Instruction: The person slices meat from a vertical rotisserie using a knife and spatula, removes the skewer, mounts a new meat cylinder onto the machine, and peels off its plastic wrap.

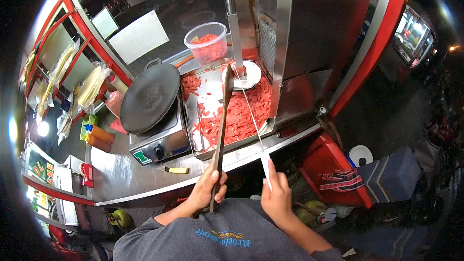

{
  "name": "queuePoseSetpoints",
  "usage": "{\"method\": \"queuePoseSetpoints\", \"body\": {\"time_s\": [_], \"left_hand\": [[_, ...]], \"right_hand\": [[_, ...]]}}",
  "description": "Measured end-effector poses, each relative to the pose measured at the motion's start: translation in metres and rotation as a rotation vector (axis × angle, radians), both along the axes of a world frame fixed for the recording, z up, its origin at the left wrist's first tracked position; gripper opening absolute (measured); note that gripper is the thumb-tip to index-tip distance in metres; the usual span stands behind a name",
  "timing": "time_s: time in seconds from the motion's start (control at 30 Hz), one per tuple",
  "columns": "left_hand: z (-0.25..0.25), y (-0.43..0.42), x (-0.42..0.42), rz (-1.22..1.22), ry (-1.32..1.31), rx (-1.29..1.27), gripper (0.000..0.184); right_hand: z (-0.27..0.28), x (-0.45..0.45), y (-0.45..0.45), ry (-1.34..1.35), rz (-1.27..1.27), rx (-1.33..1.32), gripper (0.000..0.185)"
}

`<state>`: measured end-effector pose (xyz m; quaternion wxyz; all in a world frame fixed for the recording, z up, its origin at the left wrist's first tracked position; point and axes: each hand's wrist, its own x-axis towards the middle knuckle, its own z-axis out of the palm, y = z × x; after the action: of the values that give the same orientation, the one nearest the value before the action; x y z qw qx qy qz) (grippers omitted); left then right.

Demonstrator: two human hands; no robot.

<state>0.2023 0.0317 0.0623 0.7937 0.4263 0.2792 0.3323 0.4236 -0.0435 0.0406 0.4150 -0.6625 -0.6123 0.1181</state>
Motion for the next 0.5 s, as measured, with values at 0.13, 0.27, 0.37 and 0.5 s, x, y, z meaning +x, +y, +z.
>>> {"method": "queuePoseSetpoints", "body": {"time_s": [0.13,0.27,0.37,0.5], "left_hand": [[0.003,-0.006,0.012,-0.062,-0.024,0.012,0.070],[0.006,-0.005,0.019,-0.083,-0.018,0.024,0.071],[0.005,-0.004,0.017,-0.076,-0.065,-0.014,0.071],[0.020,0.002,-0.008,0.009,-0.203,-0.223,0.069]], "right_hand": [[0.009,-0.006,0.048,-0.124,-0.042,-0.111,0.066],[0.033,-0.002,0.017,-0.177,-0.028,-0.239,0.067],[0.052,0.021,-0.035,-0.052,0.090,-0.207,0.068],[0.057,0.045,-0.048,0.648,0.152,-0.399,0.066]]}}
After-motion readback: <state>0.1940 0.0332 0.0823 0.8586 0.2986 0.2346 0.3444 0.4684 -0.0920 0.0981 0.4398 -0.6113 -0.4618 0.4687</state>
